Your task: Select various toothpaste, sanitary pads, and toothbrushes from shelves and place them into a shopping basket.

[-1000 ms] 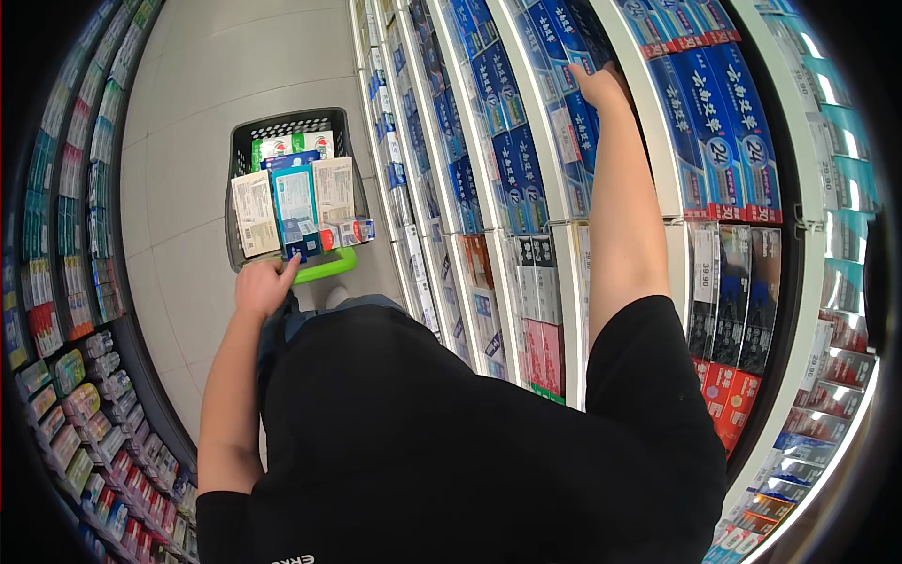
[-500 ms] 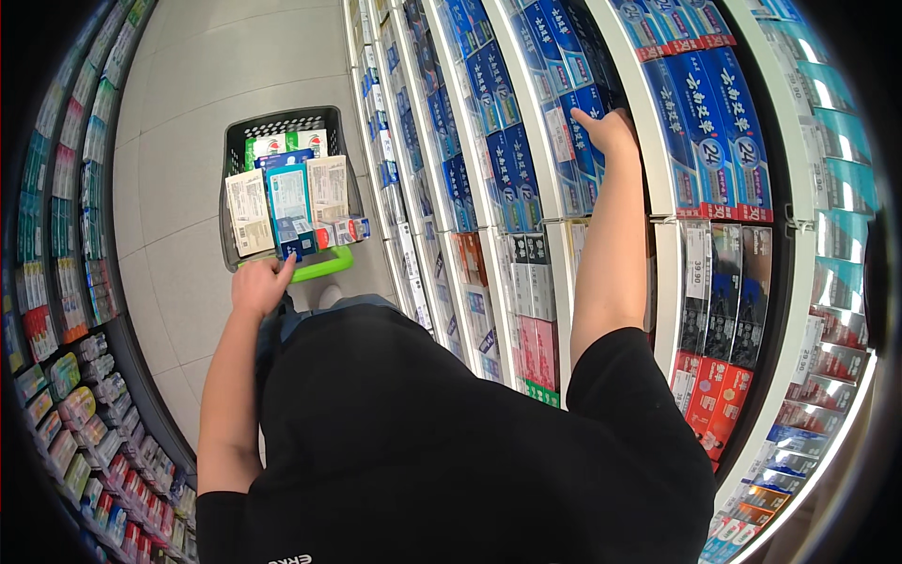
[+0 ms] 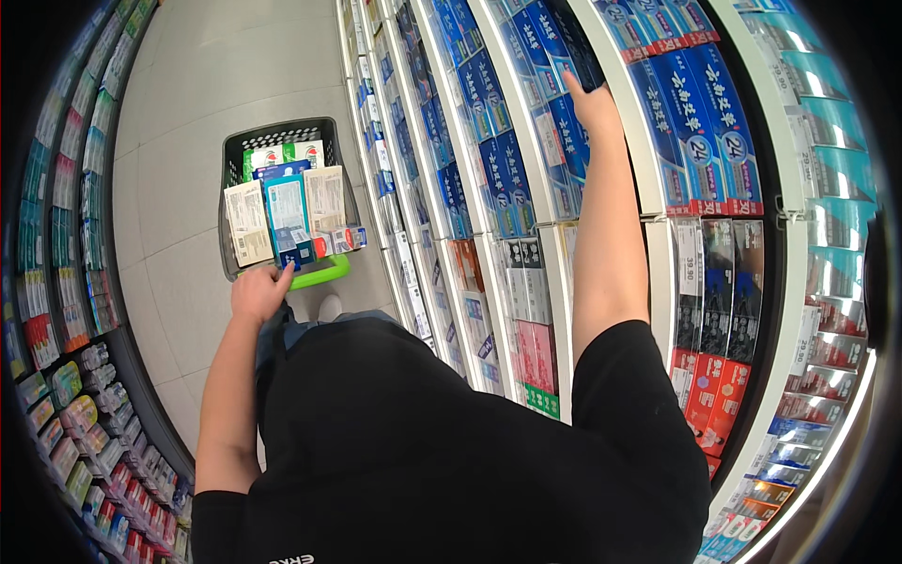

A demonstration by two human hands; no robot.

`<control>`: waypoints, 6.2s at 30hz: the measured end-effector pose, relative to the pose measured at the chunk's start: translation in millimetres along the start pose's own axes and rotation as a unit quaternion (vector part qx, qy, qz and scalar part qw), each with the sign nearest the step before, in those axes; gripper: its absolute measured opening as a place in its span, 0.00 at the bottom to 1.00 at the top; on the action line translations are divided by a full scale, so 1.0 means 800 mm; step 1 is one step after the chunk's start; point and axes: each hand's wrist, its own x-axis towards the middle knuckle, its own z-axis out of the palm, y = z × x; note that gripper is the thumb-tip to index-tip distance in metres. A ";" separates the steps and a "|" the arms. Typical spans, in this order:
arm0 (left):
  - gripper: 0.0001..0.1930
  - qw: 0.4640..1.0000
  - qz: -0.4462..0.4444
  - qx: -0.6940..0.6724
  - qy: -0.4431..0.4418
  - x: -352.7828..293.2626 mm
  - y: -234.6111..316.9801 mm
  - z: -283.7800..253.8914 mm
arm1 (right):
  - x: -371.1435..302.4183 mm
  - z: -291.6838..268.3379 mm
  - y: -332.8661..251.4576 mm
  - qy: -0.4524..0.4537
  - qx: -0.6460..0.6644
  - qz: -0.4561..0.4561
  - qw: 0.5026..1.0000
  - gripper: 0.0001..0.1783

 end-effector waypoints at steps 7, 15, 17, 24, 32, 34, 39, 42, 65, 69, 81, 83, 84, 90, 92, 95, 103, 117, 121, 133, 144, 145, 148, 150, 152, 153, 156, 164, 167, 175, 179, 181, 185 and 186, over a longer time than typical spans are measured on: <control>0.32 1.000 0.000 -0.014 -0.005 0.000 -0.005 0.007 | 0.088 0.031 -0.019 -0.101 -0.033 0.004 0.994 0.65; 0.32 1.000 0.003 -0.004 -0.004 0.002 -0.014 0.013 | 0.098 0.063 -0.008 -0.028 -0.154 0.007 0.988 0.61; 0.32 1.000 0.012 0.000 -0.008 0.005 -0.011 0.012 | 0.098 0.066 0.002 -0.008 -0.190 0.007 0.982 0.60; 0.33 1.000 0.008 0.011 -0.009 0.002 -0.011 0.012 | -0.070 0.048 -0.105 0.166 0.094 -0.236 0.953 0.29; 0.33 1.000 0.000 0.022 -0.012 0.008 -0.005 0.021 | -0.421 0.281 -0.151 -0.326 0.173 -0.482 0.795 0.32; 0.33 0.999 0.000 0.031 -0.008 0.002 -0.001 0.029 | -0.462 0.294 -0.152 -0.288 0.229 -0.411 0.834 0.30; 0.26 0.997 0.042 0.005 0.069 -0.022 0.006 0.036 | -0.474 0.301 -0.142 -0.227 0.275 -0.356 0.864 0.16; 0.18 0.984 0.155 0.016 0.091 -0.048 -0.001 0.041 | -0.473 0.290 -0.140 -0.300 0.217 -0.358 0.857 0.16; 0.18 0.964 0.177 -0.171 -0.099 -0.190 -0.033 0.117 | -0.446 -0.046 0.146 0.287 -0.101 -0.081 0.949 0.41; 0.21 0.961 0.169 -0.186 -0.120 -0.202 -0.034 0.129 | -0.429 -0.075 0.172 0.294 -0.155 -0.043 0.942 0.39; 0.22 0.953 0.219 -0.193 -0.086 -0.215 -0.044 0.140 | -0.415 -0.066 0.201 0.248 -0.167 0.008 0.954 0.29; 0.22 0.952 0.252 -0.166 -0.041 -0.213 -0.052 0.148 | -0.414 -0.054 0.208 0.307 -0.183 -0.070 0.931 0.36; 0.23 0.955 0.228 -0.172 -0.081 -0.215 -0.046 0.138 | -0.418 -0.056 0.200 0.311 -0.161 -0.101 0.931 0.38; 0.27 0.877 0.122 -0.463 -0.040 -0.203 -0.016 0.086 | -0.517 -0.038 0.086 0.152 0.051 -0.271 0.949 0.42; 0.26 0.795 0.089 -0.593 -0.088 -0.198 -0.013 0.058 | -0.554 -0.023 0.038 0.041 0.153 -0.383 0.910 0.42; 0.27 0.682 0.089 -0.703 -0.179 -0.218 -0.006 0.018 | -0.610 0.017 -0.020 -0.047 0.243 -0.427 0.869 0.39; 0.28 0.772 0.040 -0.616 -0.150 -0.216 -0.069 0.005 | -0.651 0.085 -0.084 -0.082 0.299 -0.326 0.893 0.43; 0.31 0.948 -0.099 -0.298 0.047 -0.112 -0.103 0.178 | -0.701 0.162 -0.077 -0.251 0.111 -0.374 0.886 0.38; 0.43 0.951 -0.095 -0.294 -0.010 -0.102 -0.108 0.223 | -0.696 0.163 -0.082 -0.265 0.105 -0.391 0.875 0.39; 0.35 0.975 -0.074 -0.199 -0.060 -0.131 -0.103 0.207 | -0.700 0.175 -0.069 -0.259 0.167 -0.381 0.872 0.44; 0.18 0.947 0.294 -0.126 -0.042 -0.225 -0.044 0.137 | -0.609 0.012 0.059 0.137 0.138 -0.091 0.977 0.39; 0.18 0.945 0.299 -0.125 -0.039 -0.225 -0.043 0.136 | -0.600 -0.008 0.093 0.189 0.083 -0.076 0.975 0.39; 0.18 0.947 0.297 -0.114 -0.051 -0.226 -0.036 0.130 | -0.591 -0.055 0.176 0.256 -0.121 -0.001 0.959 0.40; 0.18 0.945 0.299 -0.122 -0.053 -0.228 -0.037 0.129 | -0.587 -0.083 0.213 0.259 -0.203 0.033 0.944 0.41; 0.18 0.946 0.297 -0.115 -0.058 -0.225 -0.038 0.131 | -0.585 -0.095 0.239 0.242 -0.230 0.094 0.938 0.40; 0.18 0.947 0.294 -0.108 -0.068 -0.224 -0.037 0.130 | -0.585 -0.097 0.252 0.237 -0.243 0.125 0.932 0.39; 0.18 0.942 0.305 -0.123 -0.064 -0.225 -0.036 0.128 | -0.583 -0.101 0.281 0.144 -0.170 0.214 0.951 0.35; 0.19 0.940 0.301 -0.140 -0.077 -0.226 -0.043 0.125 | -0.601 -0.092 0.277 0.293 -0.206 0.029 0.933 0.35; 0.25 0.921 0.342 -0.171 -0.072 -0.217 -0.048 0.122 | -0.612 -0.087 0.228 0.301 -0.135 -0.108 0.938 0.34; 0.40 0.739 0.291 -0.539 -0.283 -0.218 0.015 0.049 | -0.653 0.002 0.024 0.008 0.153 -0.347 0.925 0.38; 0.32 0.747 0.209 -0.576 -0.257 -0.231 0.012 0.023 | -0.660 0.047 -0.049 -0.075 0.217 -0.377 0.897 0.40; 0.29 0.792 0.154 -0.552 -0.212 -0.226 -0.014 0.026 | -0.658 0.062 -0.071 -0.071 0.244 -0.362 0.897 0.42; 0.19 0.798 0.031 -0.593 -0.104 -0.215 -0.081 0.043 | -0.668 0.097 -0.077 -0.077 0.210 -0.294 0.929 0.45; 0.17 0.813 0.013 -0.580 -0.041 -0.208 -0.100 0.055 | -0.671 0.109 -0.072 -0.135 0.207 -0.289 0.925 0.45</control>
